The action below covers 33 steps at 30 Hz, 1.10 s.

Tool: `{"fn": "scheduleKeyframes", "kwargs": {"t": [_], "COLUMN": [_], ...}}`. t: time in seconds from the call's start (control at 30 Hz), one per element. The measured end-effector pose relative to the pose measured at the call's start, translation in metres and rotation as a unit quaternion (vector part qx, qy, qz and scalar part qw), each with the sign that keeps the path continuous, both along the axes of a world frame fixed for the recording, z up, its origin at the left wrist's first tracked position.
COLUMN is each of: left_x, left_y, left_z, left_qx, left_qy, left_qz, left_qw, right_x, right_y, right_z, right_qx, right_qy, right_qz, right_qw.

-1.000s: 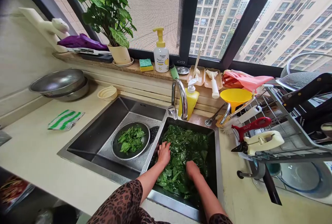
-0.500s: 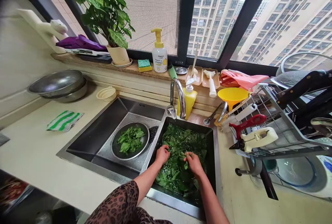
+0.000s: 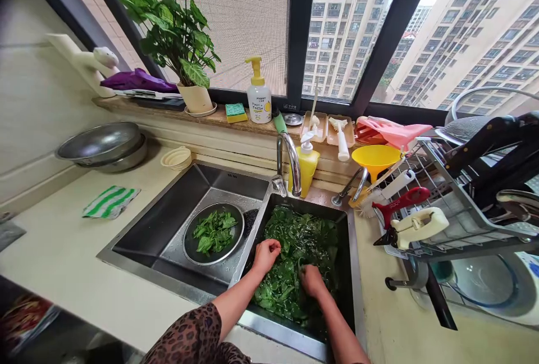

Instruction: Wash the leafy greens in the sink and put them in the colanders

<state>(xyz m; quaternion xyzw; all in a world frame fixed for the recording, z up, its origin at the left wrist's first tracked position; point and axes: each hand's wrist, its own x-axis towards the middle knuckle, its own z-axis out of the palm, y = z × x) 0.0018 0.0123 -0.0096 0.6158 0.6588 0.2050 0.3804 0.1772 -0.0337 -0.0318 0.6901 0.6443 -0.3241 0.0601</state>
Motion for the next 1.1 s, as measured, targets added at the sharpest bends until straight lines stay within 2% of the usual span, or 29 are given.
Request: {"fn": "scheduleKeyframes", "kwargs": {"t": [0.07, 0.1, 0.13, 0.2, 0.23, 0.3, 0.4, 0.43, 0.47, 0.57, 0.6, 0.67, 0.73, 0.8, 0.87, 0.93, 1.0, 1.03, 1.1], "left_x": [-0.002, -0.002, 0.0, 0.005, 0.008, 0.015, 0.019, 0.018, 0.016, 0.007, 0.004, 0.002, 0.002, 0.004, 0.005, 0.005, 0.004, 0.003, 0.002], "left_y": [-0.002, -0.004, -0.007, -0.015, -0.019, -0.028, -0.035, -0.036, -0.035, -0.028, -0.025, -0.02, -0.015, -0.012, -0.008, -0.005, -0.003, -0.003, -0.006], "left_z": [0.014, 0.021, 0.028, 0.041, 0.046, 0.053, 0.059, 0.059, 0.06, 0.056, 0.053, 0.045, 0.035, 0.025, 0.017, 0.012, 0.01, 0.01, 0.01], "left_qx": [0.074, 0.106, 0.135, 0.188, 0.214, 0.259, 0.284, 0.277, 0.265, 0.194, 0.159, 0.076, -0.002, -0.045, -0.048, -0.021, 0.035, 0.065, 0.101], "left_qy": [-0.052, -0.073, -0.089, -0.107, -0.108, -0.102, -0.119, -0.132, -0.145, -0.184, -0.206, -0.275, -0.347, -0.384, -0.377, -0.337, -0.262, -0.211, -0.087], "left_qz": [0.012, 0.012, 0.007, -0.019, -0.038, -0.092, -0.181, -0.18, -0.152, -0.008, 0.012, -0.003, -0.013, 0.027, 0.09, 0.141, 0.155, 0.135, 0.033], "left_qw": [0.996, 0.992, 0.987, 0.976, 0.97, 0.956, 0.934, 0.935, 0.941, 0.963, 0.965, 0.959, 0.938, 0.922, 0.92, 0.931, 0.952, 0.966, 0.991], "right_x": [0.004, 0.004, 0.003, -0.002, -0.007, -0.016, -0.022, -0.021, -0.019, -0.01, -0.009, -0.007, -0.007, -0.005, 0.0, 0.009, 0.018, 0.021, 0.023], "right_y": [0.007, 0.01, 0.011, 0.011, 0.01, 0.008, 0.007, 0.007, 0.007, 0.007, 0.007, 0.006, 0.005, 0.006, 0.009, 0.014, 0.019, 0.021, 0.023], "right_z": [0.006, 0.011, 0.017, 0.031, 0.038, 0.052, 0.068, 0.072, 0.074, 0.077, 0.078, 0.078, 0.077, 0.071, 0.06, 0.046, 0.031, 0.024, 0.012], "right_qx": [0.017, 0.021, 0.017, -0.009, -0.026, -0.053, -0.072, -0.074, -0.075, -0.069, -0.067, -0.072, -0.082, -0.082, -0.05, 0.02, 0.107, 0.147, 0.189], "right_qy": [0.117, 0.213, 0.317, 0.492, 0.545, 0.609, 0.638, 0.633, 0.625, 0.609, 0.609, 0.612, 0.613, 0.604, 0.579, 0.524, 0.425, 0.362, 0.228], "right_qz": [-0.076, -0.137, -0.202, -0.298, -0.311, -0.306, -0.302, -0.312, -0.323, -0.329, -0.32, -0.299, -0.288, -0.292, -0.309, -0.328, -0.318, -0.293, -0.198], "right_qw": [0.99, 0.967, 0.926, 0.818, 0.778, 0.73, 0.704, 0.704, 0.707, 0.719, 0.723, 0.728, 0.731, 0.737, 0.753, 0.786, 0.841, 0.873, 0.934]}}
